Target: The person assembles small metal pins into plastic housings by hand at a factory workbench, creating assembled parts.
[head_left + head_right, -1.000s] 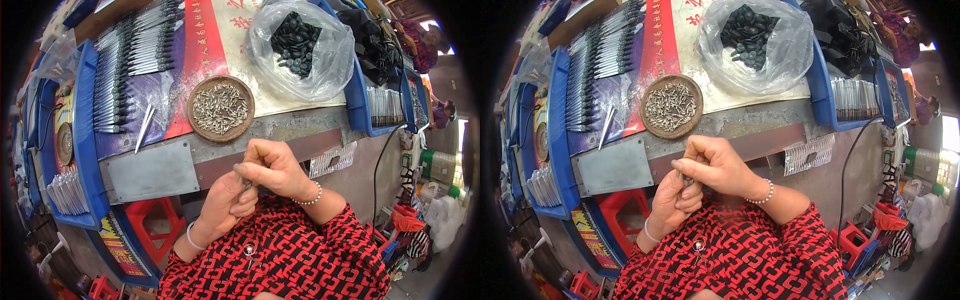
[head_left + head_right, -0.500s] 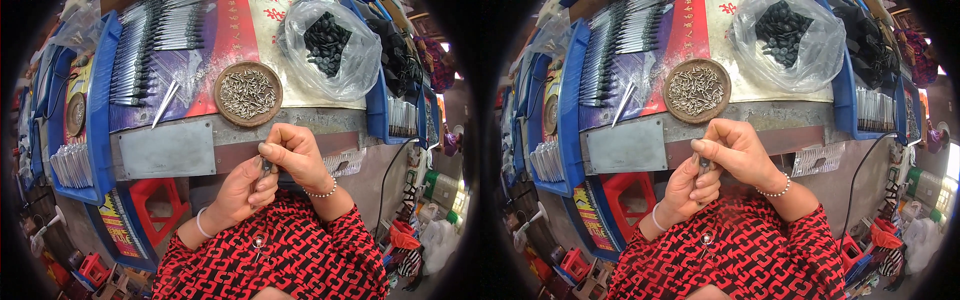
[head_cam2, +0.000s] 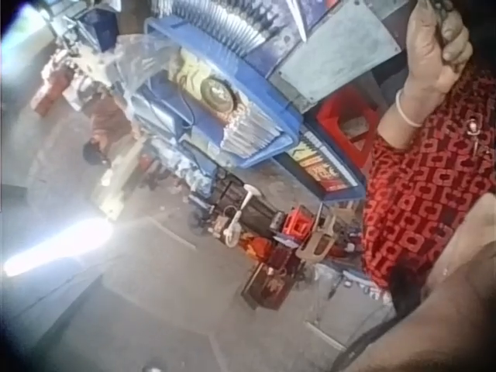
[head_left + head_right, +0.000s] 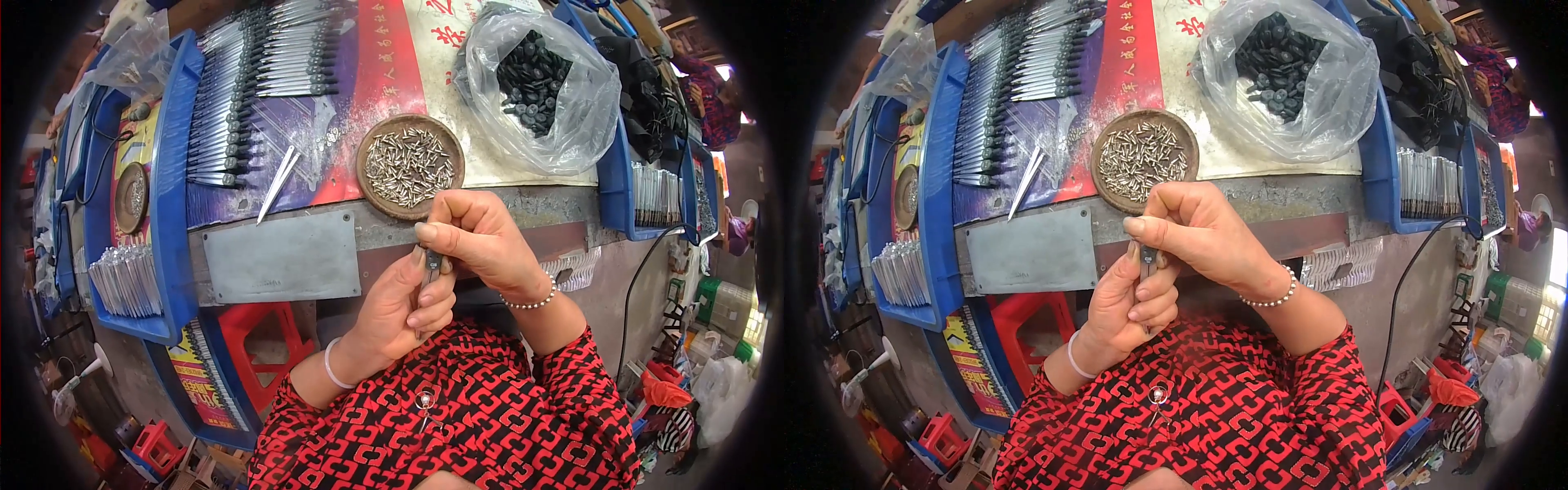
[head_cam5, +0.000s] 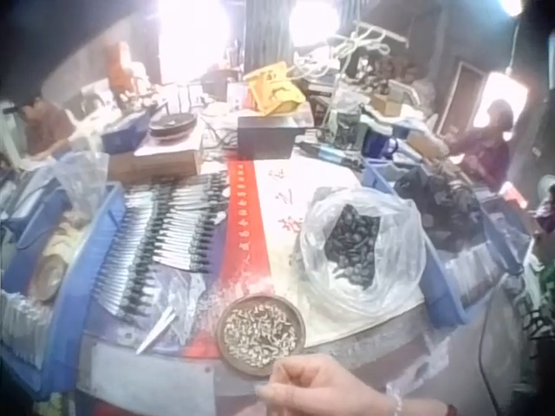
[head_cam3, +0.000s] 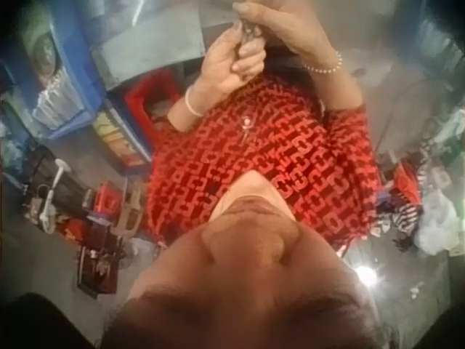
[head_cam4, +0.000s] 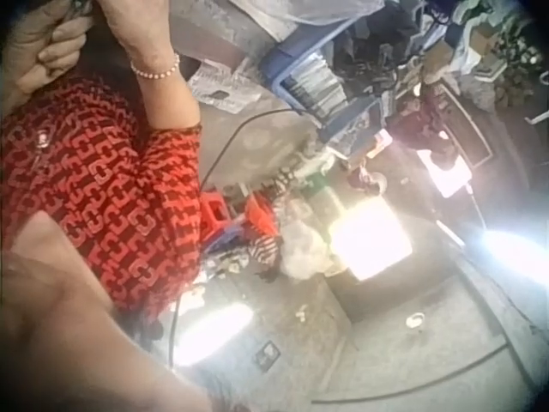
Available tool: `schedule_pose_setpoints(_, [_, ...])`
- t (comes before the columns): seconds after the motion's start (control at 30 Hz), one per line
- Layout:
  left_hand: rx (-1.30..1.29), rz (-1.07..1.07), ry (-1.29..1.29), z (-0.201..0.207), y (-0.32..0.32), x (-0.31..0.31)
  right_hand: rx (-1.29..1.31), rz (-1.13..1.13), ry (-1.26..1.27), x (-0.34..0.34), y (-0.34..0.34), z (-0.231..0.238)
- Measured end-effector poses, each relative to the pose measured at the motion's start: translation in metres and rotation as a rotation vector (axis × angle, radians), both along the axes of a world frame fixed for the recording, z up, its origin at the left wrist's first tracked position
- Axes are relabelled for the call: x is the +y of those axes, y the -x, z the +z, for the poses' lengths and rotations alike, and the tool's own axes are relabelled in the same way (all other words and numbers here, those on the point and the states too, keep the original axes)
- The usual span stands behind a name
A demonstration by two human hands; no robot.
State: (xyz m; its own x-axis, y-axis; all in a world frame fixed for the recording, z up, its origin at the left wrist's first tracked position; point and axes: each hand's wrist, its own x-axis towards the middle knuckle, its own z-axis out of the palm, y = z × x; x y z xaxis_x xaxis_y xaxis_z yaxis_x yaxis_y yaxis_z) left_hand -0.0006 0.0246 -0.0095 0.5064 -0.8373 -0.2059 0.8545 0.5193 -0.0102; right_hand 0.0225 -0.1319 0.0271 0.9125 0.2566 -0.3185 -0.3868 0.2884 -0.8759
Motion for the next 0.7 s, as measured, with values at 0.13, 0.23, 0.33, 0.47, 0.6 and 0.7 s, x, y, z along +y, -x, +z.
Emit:
schedule_pose_setpoints(0.13, [-0.057,0.006,-0.007,0.007,-0.010,-0.002,-0.094,0.015,0.018,-0.004,-0.008,0.003])
schedule_pose_setpoints(0.23, [-0.077,0.012,-0.008,0.011,-0.014,-0.002,-0.164,0.002,0.065,-0.003,-0.009,0.006])
schedule_pose_setpoints(0.33, [-0.084,0.029,0.004,0.016,-0.017,-0.003,-0.226,0.032,0.172,-0.008,-0.015,0.018])
schedule_pose_setpoints(0.47, [-0.011,0.087,-0.016,0.012,-0.018,0.004,-0.575,0.006,0.693,-0.009,-0.032,0.015])
schedule_pose_setpoints(0.6, [-0.073,0.097,-0.032,0.010,-0.014,0.011,-0.830,0.069,1.203,-0.003,-0.051,0.003])
schedule_pose_setpoints(0.7, [-0.064,0.087,-0.060,0.006,-0.009,0.015,-0.912,0.156,1.410,0.002,-0.060,-0.009])
